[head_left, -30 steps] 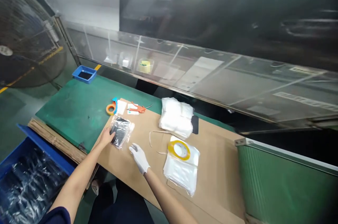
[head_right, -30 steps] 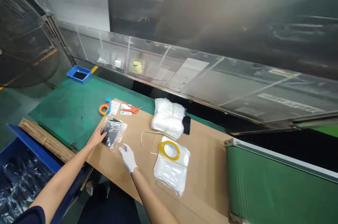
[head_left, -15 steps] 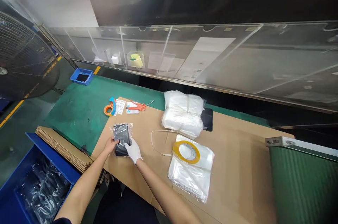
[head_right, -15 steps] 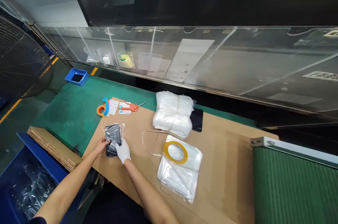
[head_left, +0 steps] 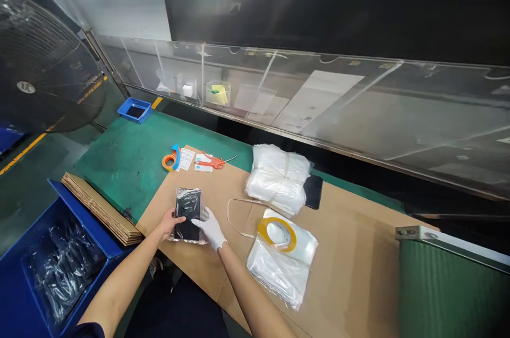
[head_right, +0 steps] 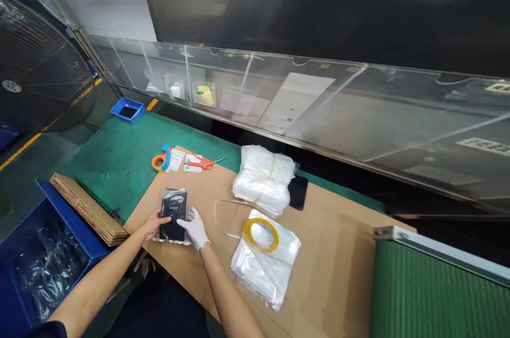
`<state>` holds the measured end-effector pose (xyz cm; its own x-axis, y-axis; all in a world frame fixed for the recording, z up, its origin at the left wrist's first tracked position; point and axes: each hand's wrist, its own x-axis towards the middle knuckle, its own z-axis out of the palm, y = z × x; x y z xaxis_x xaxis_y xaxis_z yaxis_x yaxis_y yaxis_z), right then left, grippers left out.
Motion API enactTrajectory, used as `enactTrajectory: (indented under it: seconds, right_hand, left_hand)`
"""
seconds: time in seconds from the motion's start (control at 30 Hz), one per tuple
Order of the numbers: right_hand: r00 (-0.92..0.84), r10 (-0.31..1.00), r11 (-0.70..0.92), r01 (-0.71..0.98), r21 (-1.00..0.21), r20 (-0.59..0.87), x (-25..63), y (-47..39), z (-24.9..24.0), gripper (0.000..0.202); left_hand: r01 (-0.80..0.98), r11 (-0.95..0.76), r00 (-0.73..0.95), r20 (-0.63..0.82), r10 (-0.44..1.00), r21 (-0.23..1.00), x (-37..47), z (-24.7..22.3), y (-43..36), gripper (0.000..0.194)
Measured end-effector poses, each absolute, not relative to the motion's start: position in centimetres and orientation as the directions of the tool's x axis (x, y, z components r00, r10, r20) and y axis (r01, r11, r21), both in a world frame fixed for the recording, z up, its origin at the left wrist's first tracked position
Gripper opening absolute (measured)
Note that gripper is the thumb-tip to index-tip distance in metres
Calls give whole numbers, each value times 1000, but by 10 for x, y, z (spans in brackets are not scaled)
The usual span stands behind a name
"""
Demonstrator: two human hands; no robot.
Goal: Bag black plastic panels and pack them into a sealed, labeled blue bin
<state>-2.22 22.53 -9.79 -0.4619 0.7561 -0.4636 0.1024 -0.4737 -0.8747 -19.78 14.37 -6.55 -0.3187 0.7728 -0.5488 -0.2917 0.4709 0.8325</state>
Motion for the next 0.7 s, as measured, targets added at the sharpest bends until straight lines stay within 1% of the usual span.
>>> enactTrajectory:
  seconds: [0.1, 0.17, 0.3, 0.37, 0.43, 0.53, 0.63, 0.7]
  right_hand:
    - [-609, 676, -420, 146, -896, -416, -11, 233, -81, 61]
    - [-649, 646, -360, 206, -910, -403, -3, 235, -71, 53]
    - [-634, 699, -127, 346, -930, -331, 11, 227, -61, 34]
    - [-626, 719, -53, 385, -921, -303, 15, 220, -61, 27]
    - [-621, 725, -42, 392, -919, -297, 17, 213, -63, 25]
    - [-623, 734, -16, 385, -923, -273, 21, 206, -68, 22]
    - [-614, 751, -3, 366, -931, -244, 28, 205, -73, 27]
    - [-609, 759, 0, 356, -934, -233, 33, 208, -74, 32]
  left_hand:
    - [-234, 438, -281, -492, 824, 868, -194, -48, 137, 70]
    - [-164, 432, -257, -462, 849, 887, -193, -38, 133, 64]
    - [4, 396, -223, -385, 896, 918, -195, -23, 124, 45]
    - [94, 371, -214, -345, 914, 924, -195, -17, 119, 37]
    - [183, 349, -202, -313, 928, 919, -196, -12, 115, 35]
    - [279, 309, -157, -274, 949, 909, -195, -5, 110, 39]
    - [331, 259, -99, -239, 966, 907, -196, 1, 106, 46]
    - [361, 220, -77, -206, 975, 906, -198, 5, 104, 47]
